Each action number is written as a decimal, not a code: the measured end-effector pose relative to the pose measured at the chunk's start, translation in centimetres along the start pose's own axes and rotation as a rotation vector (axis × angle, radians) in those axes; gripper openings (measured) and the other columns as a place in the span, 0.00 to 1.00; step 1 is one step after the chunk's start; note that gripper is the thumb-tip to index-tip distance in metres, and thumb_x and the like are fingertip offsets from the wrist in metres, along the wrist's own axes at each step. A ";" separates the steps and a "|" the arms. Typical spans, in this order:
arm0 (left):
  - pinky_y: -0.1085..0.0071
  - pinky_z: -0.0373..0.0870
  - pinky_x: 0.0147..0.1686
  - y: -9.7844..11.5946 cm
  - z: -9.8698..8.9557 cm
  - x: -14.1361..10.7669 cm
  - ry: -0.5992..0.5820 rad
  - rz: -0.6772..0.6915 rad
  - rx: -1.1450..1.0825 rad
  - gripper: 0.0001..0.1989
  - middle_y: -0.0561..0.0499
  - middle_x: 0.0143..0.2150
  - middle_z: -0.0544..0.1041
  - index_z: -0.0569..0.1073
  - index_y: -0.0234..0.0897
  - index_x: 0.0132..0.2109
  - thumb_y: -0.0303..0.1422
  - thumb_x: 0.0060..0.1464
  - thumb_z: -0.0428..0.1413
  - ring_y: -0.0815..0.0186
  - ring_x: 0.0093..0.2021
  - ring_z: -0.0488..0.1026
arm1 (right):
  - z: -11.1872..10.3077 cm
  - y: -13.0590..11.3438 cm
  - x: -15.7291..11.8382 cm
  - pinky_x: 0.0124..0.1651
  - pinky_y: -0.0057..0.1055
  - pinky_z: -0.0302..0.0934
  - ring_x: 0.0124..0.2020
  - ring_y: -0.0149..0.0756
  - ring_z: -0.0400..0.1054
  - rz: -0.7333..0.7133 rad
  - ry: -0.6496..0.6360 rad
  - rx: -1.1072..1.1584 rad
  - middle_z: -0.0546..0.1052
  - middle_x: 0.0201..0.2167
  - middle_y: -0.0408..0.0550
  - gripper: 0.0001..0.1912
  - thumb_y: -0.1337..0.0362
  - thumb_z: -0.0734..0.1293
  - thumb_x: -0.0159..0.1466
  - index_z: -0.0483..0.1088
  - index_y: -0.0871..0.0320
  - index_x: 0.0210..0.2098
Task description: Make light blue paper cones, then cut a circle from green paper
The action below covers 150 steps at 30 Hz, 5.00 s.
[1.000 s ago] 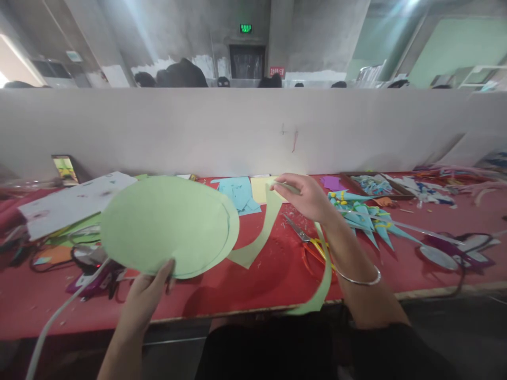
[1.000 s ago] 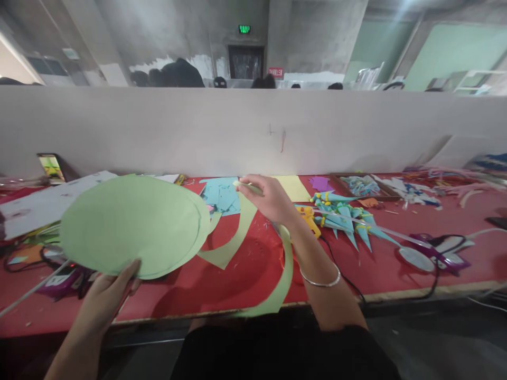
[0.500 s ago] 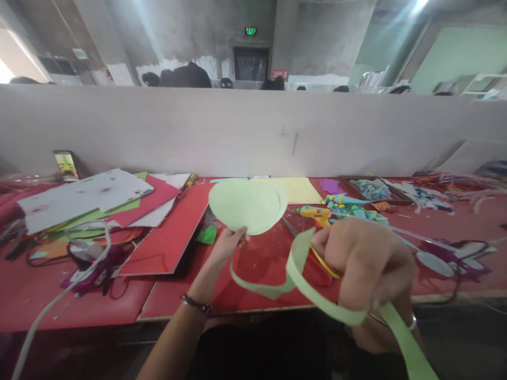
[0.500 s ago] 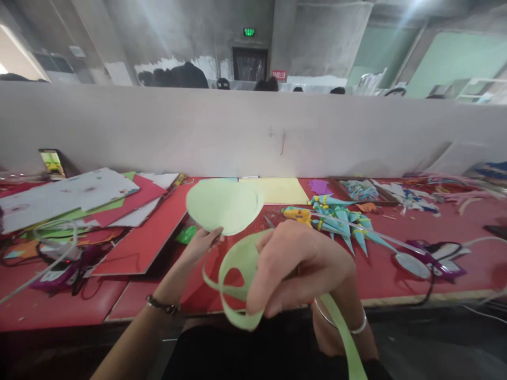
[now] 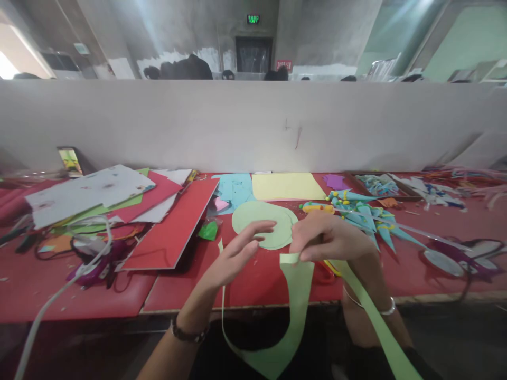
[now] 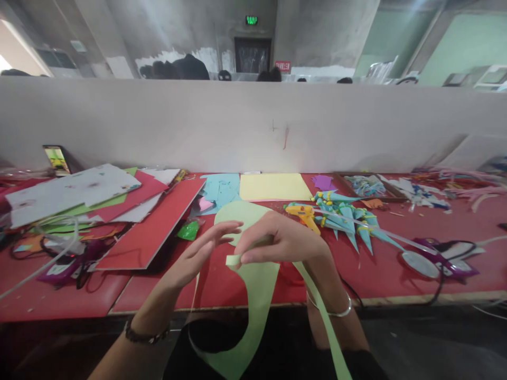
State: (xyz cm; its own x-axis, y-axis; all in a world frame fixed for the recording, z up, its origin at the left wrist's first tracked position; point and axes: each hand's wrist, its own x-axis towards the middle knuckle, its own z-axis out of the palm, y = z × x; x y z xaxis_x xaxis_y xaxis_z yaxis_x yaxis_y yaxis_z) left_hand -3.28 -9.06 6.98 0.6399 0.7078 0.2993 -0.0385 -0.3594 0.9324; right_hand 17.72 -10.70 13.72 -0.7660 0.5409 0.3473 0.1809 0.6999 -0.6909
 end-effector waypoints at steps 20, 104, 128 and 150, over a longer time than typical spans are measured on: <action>0.78 0.50 0.19 3.5 -1.3 -0.6 0.050 0.002 0.447 0.15 0.58 0.18 0.55 0.60 0.35 0.22 0.35 0.55 0.45 0.76 0.19 0.52 | 1.2 0.2 -1.4 0.27 0.21 0.52 0.22 0.23 0.60 0.138 0.256 -0.326 0.70 0.19 0.41 0.13 0.62 0.60 0.62 0.68 0.60 0.23; 0.69 0.63 0.37 -6.0 4.0 -1.4 -0.093 -0.394 1.128 0.09 0.47 0.40 0.69 0.70 0.37 0.35 0.29 0.54 0.45 0.64 0.41 0.66 | 4.1 12.6 3.3 0.30 0.24 0.51 0.24 0.27 0.59 0.498 0.413 -0.055 0.67 0.20 0.41 0.12 0.61 0.56 0.59 0.66 0.60 0.26; 0.72 0.63 0.39 -6.0 3.5 -2.7 -0.048 -0.502 0.885 0.11 0.45 0.41 0.72 0.69 0.35 0.39 0.25 0.48 0.47 0.63 0.42 0.70 | 5.8 18.0 9.0 0.44 0.29 0.53 0.39 0.34 0.59 0.425 0.167 -0.414 0.64 0.36 0.48 0.10 0.70 0.59 0.60 0.71 0.59 0.38; 0.73 0.59 0.29 -6.4 1.7 -2.8 -0.075 -0.487 0.572 0.12 0.49 0.31 0.75 0.72 0.35 0.36 0.35 0.49 0.48 0.65 0.30 0.70 | 14.7 8.6 -3.0 0.54 0.45 0.50 0.48 0.42 0.55 0.288 0.446 -0.724 0.64 0.47 0.52 0.10 0.68 0.61 0.59 0.72 0.53 0.38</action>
State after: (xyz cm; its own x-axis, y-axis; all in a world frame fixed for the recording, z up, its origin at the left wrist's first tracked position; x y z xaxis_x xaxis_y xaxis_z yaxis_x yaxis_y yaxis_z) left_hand -3.58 -9.76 -0.22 0.5337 0.8317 -0.1532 0.6535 -0.2906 0.6989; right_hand 12.55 -13.16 -2.63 -0.3476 0.7659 0.5409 0.7890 0.5506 -0.2727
